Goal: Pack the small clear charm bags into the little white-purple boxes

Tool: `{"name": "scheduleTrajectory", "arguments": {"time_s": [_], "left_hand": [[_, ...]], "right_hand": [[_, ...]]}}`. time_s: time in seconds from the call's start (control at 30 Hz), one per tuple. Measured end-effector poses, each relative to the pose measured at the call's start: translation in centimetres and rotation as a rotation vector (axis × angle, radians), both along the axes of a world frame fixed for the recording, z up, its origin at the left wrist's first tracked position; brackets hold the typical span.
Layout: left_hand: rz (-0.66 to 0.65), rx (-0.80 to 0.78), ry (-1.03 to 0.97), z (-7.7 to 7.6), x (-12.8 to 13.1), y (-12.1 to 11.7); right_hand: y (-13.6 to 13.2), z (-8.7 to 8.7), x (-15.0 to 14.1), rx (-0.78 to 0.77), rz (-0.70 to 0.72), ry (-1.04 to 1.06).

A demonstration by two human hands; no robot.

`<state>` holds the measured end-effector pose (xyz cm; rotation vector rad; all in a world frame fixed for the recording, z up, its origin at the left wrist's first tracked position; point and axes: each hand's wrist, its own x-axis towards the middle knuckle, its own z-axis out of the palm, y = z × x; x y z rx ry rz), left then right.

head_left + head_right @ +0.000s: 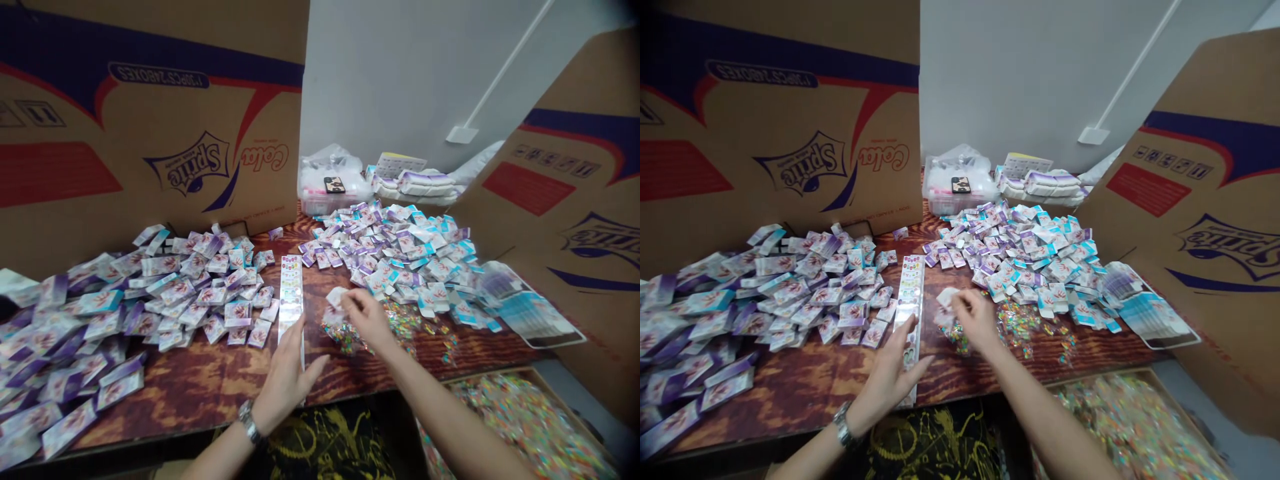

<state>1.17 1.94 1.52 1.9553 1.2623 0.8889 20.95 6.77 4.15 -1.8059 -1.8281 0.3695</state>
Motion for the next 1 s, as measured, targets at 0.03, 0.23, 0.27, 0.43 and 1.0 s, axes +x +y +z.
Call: {"name": "scheduleTrajectory", "arguments": {"time_s": [0.03, 0.23, 0.27, 0.43, 1.0], "left_hand": [[0.015, 0.034, 0.019, 0.1, 0.4, 0.2], [0.123, 0.015, 0.108, -0.6, -1.2, 0.6], [0.130, -0.013, 0.115, -0.8, -1.9, 0.5], [0.136, -0.088, 0.090, -1.0, -4.1, -0.2], [0.118, 0.003, 0.068, -1.7, -4.3, -0.5]], "right_hand": [[-0.8, 0.2, -1.8, 0.011, 0.061, 0.060], [-1.4, 0.2, -3.0, -0.002, 0.334, 0.389], [-0.6, -0.1, -1.6, -0.029, 0.293, 0.324], [3.2, -3.2, 4.3, -0.264, 0.275, 0.151], [2.4, -4.9, 4.0, -0.224, 0.231, -0.099]]}}
